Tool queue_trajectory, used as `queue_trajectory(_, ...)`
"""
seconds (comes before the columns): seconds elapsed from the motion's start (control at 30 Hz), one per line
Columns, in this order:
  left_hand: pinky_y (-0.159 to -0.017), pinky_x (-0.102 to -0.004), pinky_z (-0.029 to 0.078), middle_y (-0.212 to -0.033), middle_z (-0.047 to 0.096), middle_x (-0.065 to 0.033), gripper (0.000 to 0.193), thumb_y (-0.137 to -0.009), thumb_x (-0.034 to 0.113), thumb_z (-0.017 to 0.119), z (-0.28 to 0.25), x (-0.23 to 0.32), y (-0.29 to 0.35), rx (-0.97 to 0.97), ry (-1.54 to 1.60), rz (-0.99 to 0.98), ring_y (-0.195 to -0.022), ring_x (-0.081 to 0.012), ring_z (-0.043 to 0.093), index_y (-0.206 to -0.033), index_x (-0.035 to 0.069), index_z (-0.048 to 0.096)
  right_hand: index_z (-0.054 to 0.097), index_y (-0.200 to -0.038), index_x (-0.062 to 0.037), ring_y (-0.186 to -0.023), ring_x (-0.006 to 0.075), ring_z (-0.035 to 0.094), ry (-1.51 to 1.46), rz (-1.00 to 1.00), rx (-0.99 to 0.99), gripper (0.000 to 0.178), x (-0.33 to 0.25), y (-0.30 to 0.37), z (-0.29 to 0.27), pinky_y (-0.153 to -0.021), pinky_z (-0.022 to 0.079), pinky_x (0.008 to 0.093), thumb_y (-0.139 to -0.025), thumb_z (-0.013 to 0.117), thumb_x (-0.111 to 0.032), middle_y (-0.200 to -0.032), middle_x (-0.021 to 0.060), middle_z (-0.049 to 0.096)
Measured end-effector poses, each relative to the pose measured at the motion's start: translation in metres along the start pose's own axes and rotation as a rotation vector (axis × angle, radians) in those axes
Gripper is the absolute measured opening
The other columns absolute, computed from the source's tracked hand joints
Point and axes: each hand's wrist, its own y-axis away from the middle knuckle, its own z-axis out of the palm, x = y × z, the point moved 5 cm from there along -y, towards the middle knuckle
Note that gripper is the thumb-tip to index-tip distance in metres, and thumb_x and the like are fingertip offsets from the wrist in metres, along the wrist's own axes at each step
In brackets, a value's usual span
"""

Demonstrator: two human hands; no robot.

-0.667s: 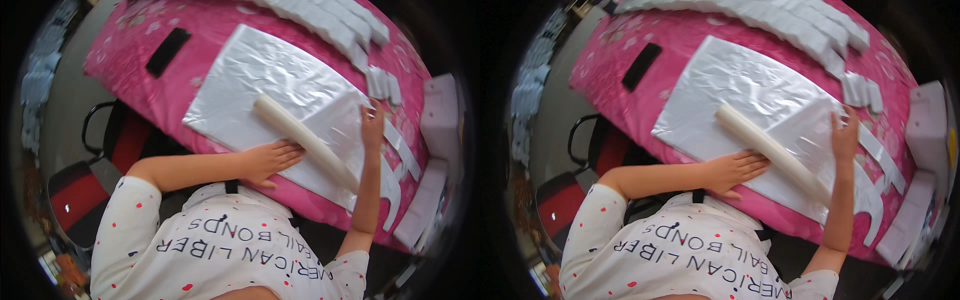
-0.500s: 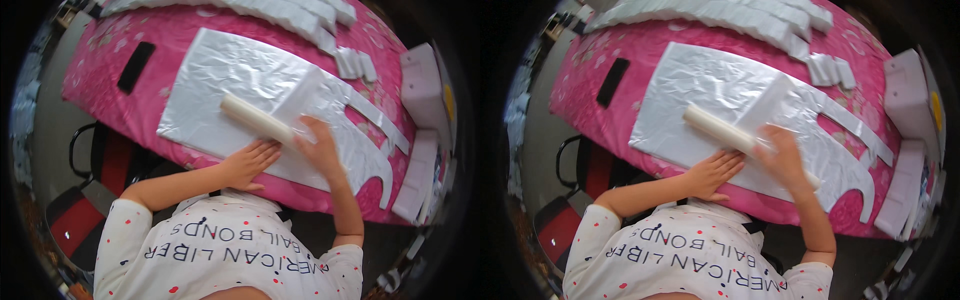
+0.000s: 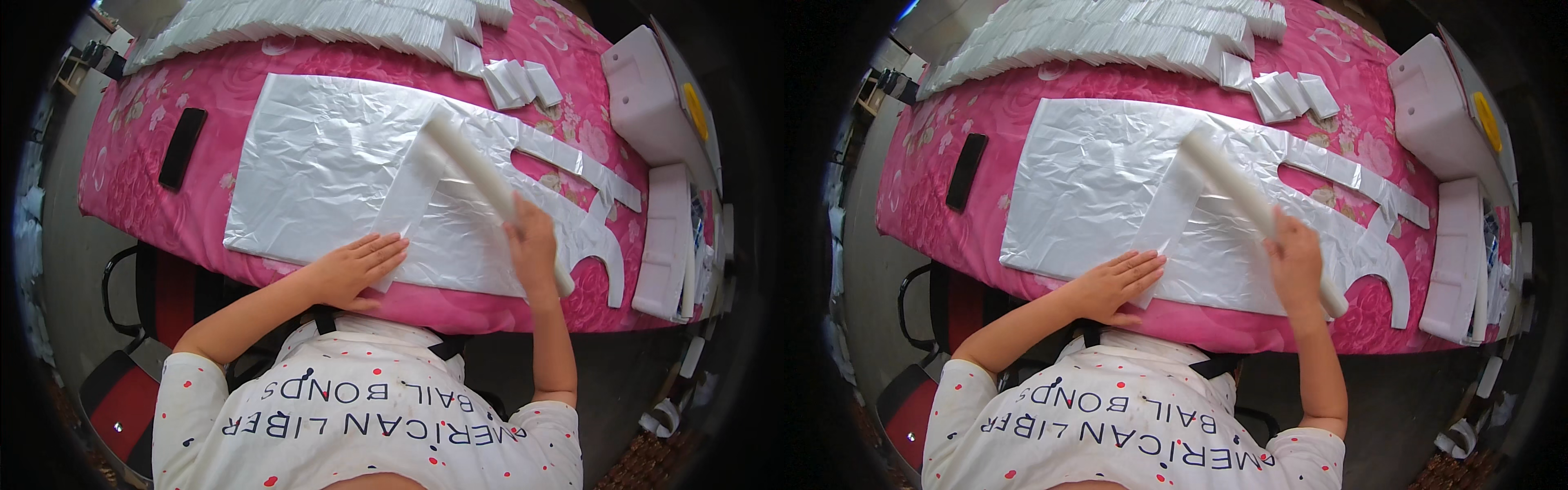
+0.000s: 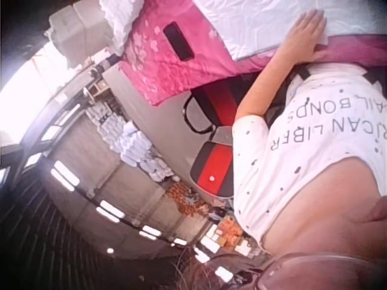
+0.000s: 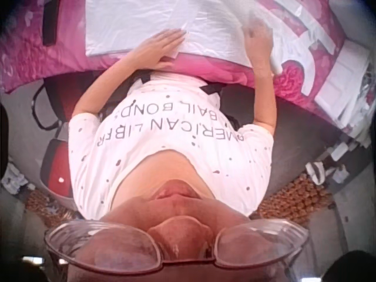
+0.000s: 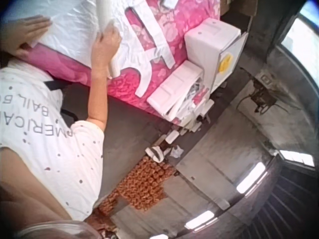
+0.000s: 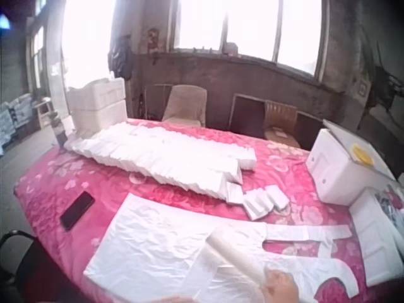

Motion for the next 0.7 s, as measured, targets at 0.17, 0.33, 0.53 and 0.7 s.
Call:
queue_trajectory(0.17, -0.109, -0.0432, 0.018, -0.144, 0.025, -0.0188, 0.081, -0.075, 0.047, 0.057, 0.016, 0.013, 0.001, -0.038, -0.039, -0.163, -0.135, -0.0319, 0.022, -0.135, -0.002, 0.033, 0.057, -0.117, -0.0095, -0.096, 0.0295, 0.053, -0.141, -0.242, -0.144, 0.051, -0.077, 0.019, 0.025, -0.087, 0.041, 0.0402, -0.068, 0.065, -0.002, -0.107, 0.0109, 0.058)
queue_trajectory(0.33, -0.11, -0.0441, 0.015, -0.145, 0.023, -0.0189, 0.079, -0.078, 0.05, 0.053, 0.026, 0.029, -0.001, 0.019, -0.079, -0.252, -0.136, -0.0315, 0.019, -0.136, 0.001, 0.033, 0.058, -0.114, -0.0096, -0.095, 0.0281, 0.052, -0.056, -0.32, -0.073, 0.048, -0.08, -0.015, 0.043, -0.087, 0.039, 0.0401, -0.067, 0.064, -0.003, -0.108, 0.0091, 0.058)
queue_trajectory(0.53, -0.11, -0.0451, 0.015, -0.145, 0.023, -0.0193, 0.075, -0.079, 0.047, 0.054, 0.022, 0.027, 0.001, -0.008, -0.06, -0.211, -0.136, -0.0325, 0.019, -0.135, 0.002, 0.034, 0.058, -0.117, -0.012, -0.097, 0.0284, 0.053, -0.038, -0.325, 0.03, 0.048, -0.055, -0.1, 0.071, -0.09, 0.039, 0.0392, -0.069, 0.065, -0.003, -0.108, 0.0089, 0.059)
queue_trajectory(0.7, -0.109, -0.0418, 0.021, -0.143, 0.029, -0.016, 0.068, -0.076, 0.031, 0.062, 0.012, 0.013, 0.017, -0.091, 0.0, 0.049, -0.134, -0.0285, 0.026, -0.133, 0.002, 0.037, 0.057, -0.119, -0.0132, -0.105, 0.0295, 0.051, -0.016, -0.321, 0.065, 0.05, -0.045, -0.136, 0.079, -0.095, 0.036, 0.0399, -0.07, 0.063, -0.004, -0.116, 0.0115, 0.056)
